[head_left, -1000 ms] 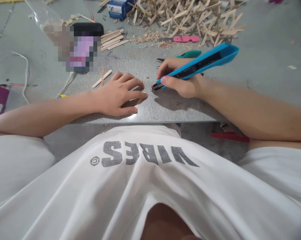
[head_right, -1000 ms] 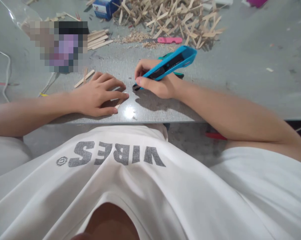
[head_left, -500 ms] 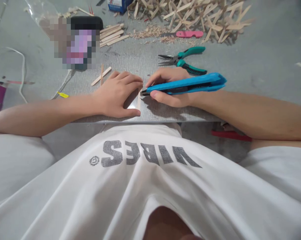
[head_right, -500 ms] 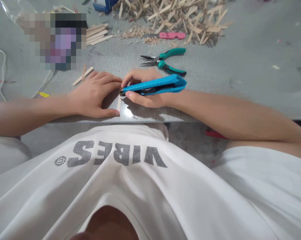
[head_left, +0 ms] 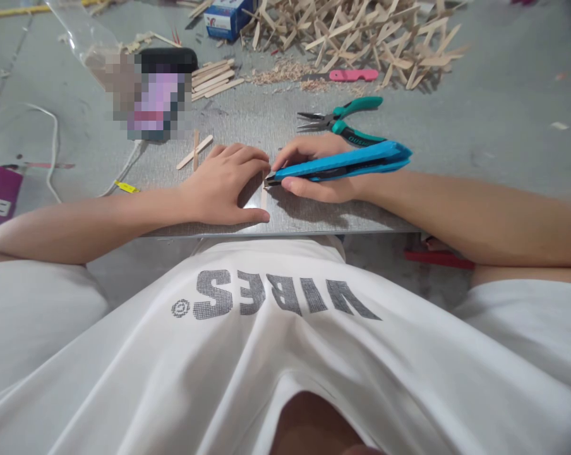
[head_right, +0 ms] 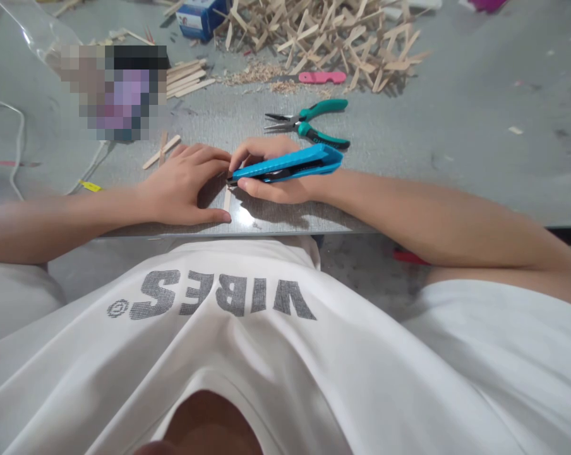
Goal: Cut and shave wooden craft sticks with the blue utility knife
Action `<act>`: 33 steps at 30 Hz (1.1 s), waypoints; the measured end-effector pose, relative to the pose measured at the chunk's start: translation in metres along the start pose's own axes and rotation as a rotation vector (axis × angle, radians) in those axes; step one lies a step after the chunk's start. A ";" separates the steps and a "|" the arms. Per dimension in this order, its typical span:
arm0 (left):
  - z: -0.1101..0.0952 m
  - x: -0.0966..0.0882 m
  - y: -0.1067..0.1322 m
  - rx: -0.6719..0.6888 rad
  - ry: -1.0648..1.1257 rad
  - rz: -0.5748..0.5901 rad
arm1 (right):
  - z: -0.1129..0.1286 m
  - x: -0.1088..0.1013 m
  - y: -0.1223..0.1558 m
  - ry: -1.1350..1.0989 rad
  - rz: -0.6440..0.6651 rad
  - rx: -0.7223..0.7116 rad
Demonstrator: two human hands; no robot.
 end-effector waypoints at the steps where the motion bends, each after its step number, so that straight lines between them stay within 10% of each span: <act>1: 0.000 0.000 0.000 -0.001 0.003 0.000 | 0.000 0.000 0.000 0.006 -0.005 -0.003; 33: 0.005 -0.001 -0.001 -0.013 0.017 0.003 | -0.005 0.001 -0.001 0.008 -0.034 -0.102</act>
Point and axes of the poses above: each hand's wrist, its own y-axis away from the middle knuckle, its own x-axis out of the palm, z = x × y, the point moved 1 cm from there along -y, towards the middle knuckle, and after that the axes turned 13 degrees about z, right-handed, at the moved point
